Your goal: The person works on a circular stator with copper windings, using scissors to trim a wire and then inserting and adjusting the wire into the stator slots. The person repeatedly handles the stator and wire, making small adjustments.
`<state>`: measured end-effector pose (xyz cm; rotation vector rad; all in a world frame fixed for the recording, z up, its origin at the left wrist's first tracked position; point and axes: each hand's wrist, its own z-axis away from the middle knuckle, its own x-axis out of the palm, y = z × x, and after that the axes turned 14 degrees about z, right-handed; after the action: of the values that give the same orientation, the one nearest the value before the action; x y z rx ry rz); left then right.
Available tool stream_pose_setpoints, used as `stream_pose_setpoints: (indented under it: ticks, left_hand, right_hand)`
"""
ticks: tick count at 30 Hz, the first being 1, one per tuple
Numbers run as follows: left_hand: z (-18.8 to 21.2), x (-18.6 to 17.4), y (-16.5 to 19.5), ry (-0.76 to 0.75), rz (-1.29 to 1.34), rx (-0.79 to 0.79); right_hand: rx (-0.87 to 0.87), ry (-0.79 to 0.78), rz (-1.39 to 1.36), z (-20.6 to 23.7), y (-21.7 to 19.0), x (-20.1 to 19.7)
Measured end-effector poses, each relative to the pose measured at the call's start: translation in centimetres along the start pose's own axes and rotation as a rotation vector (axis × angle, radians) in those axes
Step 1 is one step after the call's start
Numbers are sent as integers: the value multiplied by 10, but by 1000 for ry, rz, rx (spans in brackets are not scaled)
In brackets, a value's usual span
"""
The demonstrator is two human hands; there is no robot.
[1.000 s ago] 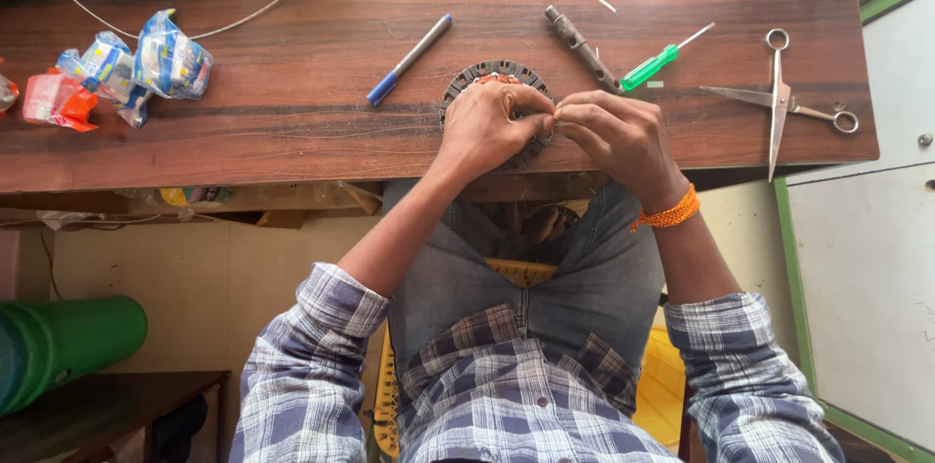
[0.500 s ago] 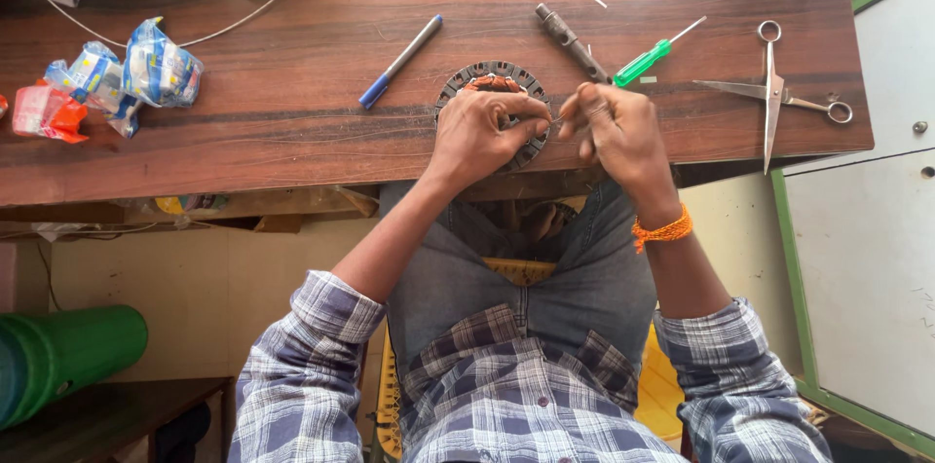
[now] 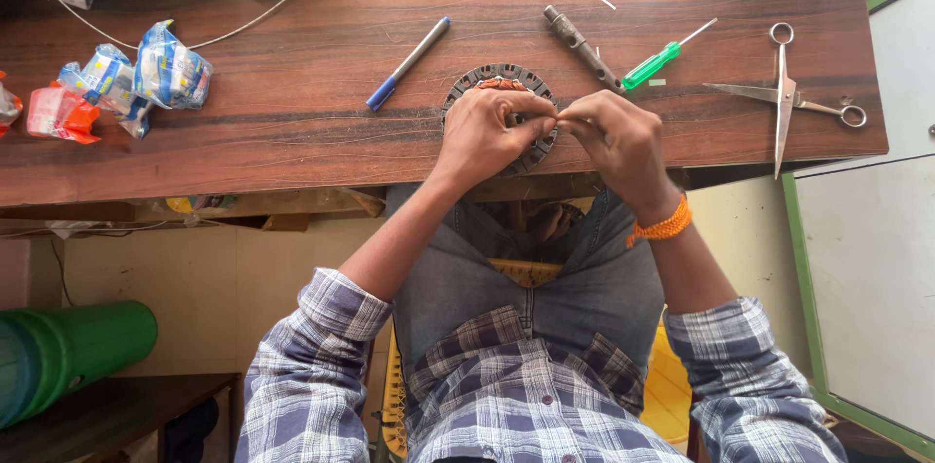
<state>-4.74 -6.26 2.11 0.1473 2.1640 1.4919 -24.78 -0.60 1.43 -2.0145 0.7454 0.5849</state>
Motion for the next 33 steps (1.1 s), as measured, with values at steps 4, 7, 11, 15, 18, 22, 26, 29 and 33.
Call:
stream_pose_setpoints:
  ticks: [4, 7, 11, 15, 18, 22, 26, 29, 33]
  left_hand:
    - [4, 1, 0, 8, -42, 7]
    - [5, 2, 1, 8, -61, 33]
    - [3, 1, 3, -19, -45, -6]
    - [1, -1, 3, -40, -41, -39]
    - [-1, -2, 1, -50, -67, -29]
    - [-3, 0, 0, -20, -78, 15]
    - [-3, 0, 4, -24, -86, -48]
    - [2, -1, 8, -37, -59, -128]
    - [4, 1, 8, -35, -42, -127]
  right_hand:
    - [616, -380, -568, 1, 12, -5]
    - [676, -436, -554, 0, 12, -10]
    - [354, -112, -216, -2, -2, -11]
    - [-69, 2, 133, -6, -13, -16]
    - [-241, 8, 218, -10, -10, -20]
    - [-375, 15, 297, -16, 0, -22]
    - [-321, 34, 228, -8, 6, -12]
    - [303, -98, -88, 5, 7, 6]
    - [647, -302, -643, 5, 17, 8]
